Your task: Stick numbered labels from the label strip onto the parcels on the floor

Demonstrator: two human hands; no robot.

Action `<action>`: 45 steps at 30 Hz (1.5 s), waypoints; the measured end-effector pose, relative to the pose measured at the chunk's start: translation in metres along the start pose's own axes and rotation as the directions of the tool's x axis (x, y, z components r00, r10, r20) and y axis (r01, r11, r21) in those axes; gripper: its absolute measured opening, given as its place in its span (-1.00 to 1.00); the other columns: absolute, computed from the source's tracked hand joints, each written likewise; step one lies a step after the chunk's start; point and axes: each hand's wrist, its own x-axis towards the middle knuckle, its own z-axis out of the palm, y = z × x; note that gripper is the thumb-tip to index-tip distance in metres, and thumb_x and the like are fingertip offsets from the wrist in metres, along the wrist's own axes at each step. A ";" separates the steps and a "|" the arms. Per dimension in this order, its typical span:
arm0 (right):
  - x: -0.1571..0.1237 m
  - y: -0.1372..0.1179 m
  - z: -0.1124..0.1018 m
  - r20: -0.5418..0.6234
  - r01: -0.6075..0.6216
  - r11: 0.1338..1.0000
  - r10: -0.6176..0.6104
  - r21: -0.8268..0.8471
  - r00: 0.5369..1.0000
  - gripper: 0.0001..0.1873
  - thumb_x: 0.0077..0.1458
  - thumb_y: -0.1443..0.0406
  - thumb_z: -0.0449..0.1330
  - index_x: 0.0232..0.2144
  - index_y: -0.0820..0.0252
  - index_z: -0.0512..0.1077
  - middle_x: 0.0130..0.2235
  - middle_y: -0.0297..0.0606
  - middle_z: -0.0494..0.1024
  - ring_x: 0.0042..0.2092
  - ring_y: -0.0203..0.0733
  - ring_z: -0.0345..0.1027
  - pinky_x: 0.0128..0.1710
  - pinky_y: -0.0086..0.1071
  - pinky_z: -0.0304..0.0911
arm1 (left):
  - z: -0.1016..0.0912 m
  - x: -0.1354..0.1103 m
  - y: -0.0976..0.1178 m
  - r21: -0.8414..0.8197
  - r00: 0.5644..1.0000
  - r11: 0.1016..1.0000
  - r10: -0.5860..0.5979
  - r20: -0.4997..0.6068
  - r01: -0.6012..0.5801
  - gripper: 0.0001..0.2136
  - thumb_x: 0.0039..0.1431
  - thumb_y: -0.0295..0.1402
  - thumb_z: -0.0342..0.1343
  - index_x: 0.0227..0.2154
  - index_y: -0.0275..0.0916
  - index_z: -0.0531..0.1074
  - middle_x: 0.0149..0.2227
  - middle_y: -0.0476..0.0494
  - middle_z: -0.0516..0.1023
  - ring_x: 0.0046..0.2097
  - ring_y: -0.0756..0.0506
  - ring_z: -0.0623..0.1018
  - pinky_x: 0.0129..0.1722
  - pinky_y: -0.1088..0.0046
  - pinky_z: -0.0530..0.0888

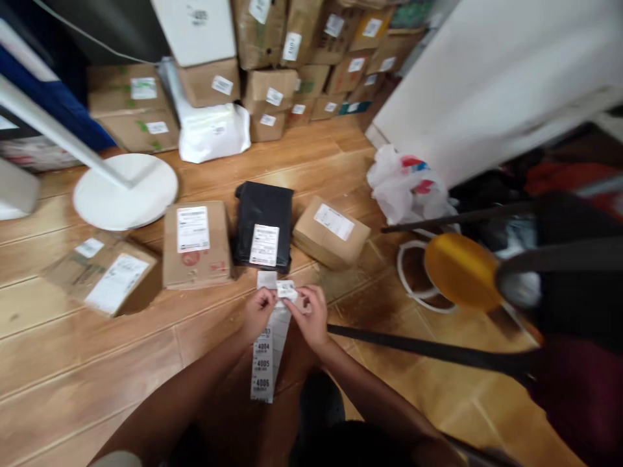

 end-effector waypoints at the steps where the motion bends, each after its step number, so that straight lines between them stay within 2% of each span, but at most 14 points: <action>1: 0.002 0.000 -0.004 0.036 0.082 0.996 -0.081 -0.031 0.996 -0.80 0.02 0.26 0.26 -0.24 0.14 0.46 -0.22 -0.19 0.42 -0.22 -0.17 0.36 -0.26 -0.30 0.33 | 0.001 -0.003 0.002 0.030 1.000 1.000 0.010 0.024 -0.011 -0.75 0.08 -0.30 0.11 -0.60 -0.21 0.19 -0.46 0.00 0.42 -0.35 -0.01 0.41 -0.28 0.46 0.34; 4: 0.011 0.000 -0.011 0.156 0.259 0.966 -0.253 -0.019 0.955 -0.83 0.08 0.33 0.20 -0.23 0.08 0.51 -0.25 -0.19 0.48 -0.19 -0.14 0.40 -0.17 -0.24 0.34 | 0.000 -0.006 0.014 0.063 0.995 0.996 0.061 0.078 -0.066 -0.79 0.09 -0.38 0.05 -0.62 -0.21 0.20 -0.47 -0.03 0.42 -0.37 -0.01 0.40 -0.31 0.47 0.32; 8: 0.026 -0.017 -0.011 0.293 0.343 0.935 -0.355 0.091 0.888 -0.77 0.06 0.36 0.22 -0.20 0.03 0.51 -0.26 -0.21 0.53 -0.27 -0.16 0.44 -0.28 -0.31 0.39 | -0.020 -0.010 0.048 0.151 0.988 0.982 0.093 0.122 -0.111 -0.83 0.02 -0.50 0.01 -0.63 -0.22 0.21 -0.52 -0.01 0.37 -0.43 0.02 0.35 -0.40 0.51 0.29; 12: 0.035 -0.063 -0.001 0.483 0.308 0.916 -0.397 0.256 0.781 -0.83 0.03 0.35 0.26 -0.28 0.02 0.53 -0.34 -0.23 0.56 -0.33 -0.17 0.46 -0.38 -0.36 0.40 | -0.058 -0.035 0.105 0.260 0.979 0.963 0.017 0.204 -0.070 -0.84 -0.06 -0.59 -0.03 -0.63 -0.23 0.23 -0.55 0.03 0.33 -0.48 0.04 0.30 -0.46 0.54 0.25; 15: 0.033 -0.106 0.019 0.612 0.225 0.910 -0.402 0.348 0.681 -0.96 0.02 0.30 0.27 -0.40 0.05 0.53 -0.42 -0.26 0.55 -0.39 -0.19 0.44 -0.41 -0.36 0.38 | -0.091 -0.064 0.142 0.325 0.981 0.946 -0.059 0.183 -0.003 -0.84 -0.05 -0.61 -0.03 -0.60 -0.23 0.26 -0.55 0.05 0.33 -0.49 0.05 0.30 -0.47 0.55 0.24; 17: 0.028 -0.128 0.041 0.694 0.140 0.926 -0.358 0.352 0.625 -0.94 0.02 0.26 0.27 -0.45 0.10 0.51 -0.49 -0.30 0.51 -0.46 -0.25 0.39 -0.47 -0.40 0.32 | -0.111 -0.081 0.153 0.362 0.987 0.932 -0.084 0.134 0.031 -0.87 -0.01 -0.58 -0.01 -0.54 -0.23 0.29 -0.54 0.05 0.35 -0.49 0.04 0.32 -0.48 0.55 0.25; 20: 0.019 -0.143 0.080 0.778 -0.033 0.960 -0.204 0.277 0.594 -0.83 0.02 0.18 0.25 -0.47 0.16 0.47 -0.63 -0.42 0.37 -0.59 -0.35 0.22 -0.60 -0.48 0.14 | -0.135 -0.094 0.142 0.214 0.998 0.975 -0.064 -0.023 0.067 -0.90 0.06 -0.48 0.05 -0.37 -0.19 0.25 -0.50 0.05 0.36 -0.46 0.02 0.37 -0.47 0.53 0.28; 24: 0.011 -0.138 0.122 0.817 -0.175 0.968 -0.049 0.181 0.574 -0.75 -0.04 0.11 0.27 -0.51 0.18 0.45 -0.68 -0.45 0.32 -0.64 -0.39 0.13 -0.69 -0.51 0.01 | -0.155 -0.099 0.103 -0.117 0.976 0.989 -0.108 -0.189 0.087 -0.66 0.05 -0.34 0.14 -0.15 -0.15 0.14 -0.48 0.07 0.40 -0.46 -0.01 0.41 -0.47 0.50 0.32; 27: 0.003 -0.131 0.136 0.847 -0.223 0.970 0.034 0.101 0.530 -0.72 -0.07 0.07 0.29 -0.50 0.16 0.46 -0.70 -0.46 0.34 -0.68 -0.38 0.14 -0.73 -0.51 -0.01 | -0.165 -0.107 0.085 -0.141 0.965 0.986 -0.123 -0.229 0.093 -0.62 0.05 -0.31 0.16 -0.12 -0.14 0.13 -0.45 0.05 0.43 -0.42 -0.03 0.43 -0.43 0.48 0.34; 29: -0.005 -0.127 0.141 0.856 -0.287 0.956 0.105 0.053 0.507 -0.70 -0.08 0.04 0.28 -0.48 0.16 0.46 -0.71 -0.46 0.34 -0.70 -0.37 0.16 -0.75 -0.51 0.01 | -0.172 -0.114 0.080 -0.121 0.962 0.989 -0.111 -0.250 0.082 -0.73 0.08 -0.30 0.15 -0.24 -0.14 0.17 -0.45 0.05 0.41 -0.41 -0.02 0.41 -0.43 0.50 0.33; 33: -0.021 -0.115 0.151 0.839 -0.417 0.896 0.106 0.153 0.534 -0.64 -0.16 0.01 0.32 -0.48 0.16 0.44 -0.61 -0.38 0.48 -0.61 -0.29 0.34 -0.67 -0.46 0.22 | -0.179 -0.124 0.074 0.037 0.966 0.997 -0.052 -0.255 0.064 -0.78 0.12 -0.27 0.12 -0.53 -0.20 0.23 -0.52 0.05 0.31 -0.45 0.01 0.33 -0.46 0.52 0.27; 38: -0.030 -0.097 0.155 0.789 -0.358 0.853 -0.097 0.379 0.606 -0.66 -0.26 0.03 0.38 -0.48 0.08 0.46 -0.52 -0.30 0.57 -0.56 -0.21 0.41 -0.62 -0.37 0.32 | -0.181 -0.129 0.065 0.178 0.978 0.981 -0.044 -0.204 0.081 -0.81 0.16 -0.23 0.07 -0.49 -0.19 0.40 -0.45 -0.05 0.42 -0.39 -0.05 0.40 -0.40 0.49 0.32; 42: -0.021 -0.097 0.149 0.766 -0.343 0.848 -0.110 0.405 0.633 -0.66 -0.27 0.05 0.40 -0.45 0.06 0.46 -0.47 -0.30 0.59 -0.54 -0.21 0.41 -0.61 -0.37 0.34 | -0.183 -0.123 0.066 0.171 0.969 0.981 -0.046 -0.243 0.090 -0.82 0.14 -0.23 0.09 -0.50 -0.19 0.36 -0.49 -0.02 0.40 -0.41 -0.05 0.38 -0.41 0.49 0.32; 45: -0.009 -0.107 0.139 0.732 -0.328 0.854 -0.087 0.404 0.676 -0.61 -0.25 0.07 0.40 -0.39 0.13 0.44 -0.45 -0.32 0.56 -0.47 -0.24 0.43 -0.48 -0.38 0.38 | -0.182 -0.116 0.076 0.184 0.963 0.983 0.053 -0.263 -0.004 -0.76 0.10 -0.28 0.13 -0.58 -0.20 0.25 -0.53 0.02 0.32 -0.43 -0.03 0.34 -0.42 0.51 0.30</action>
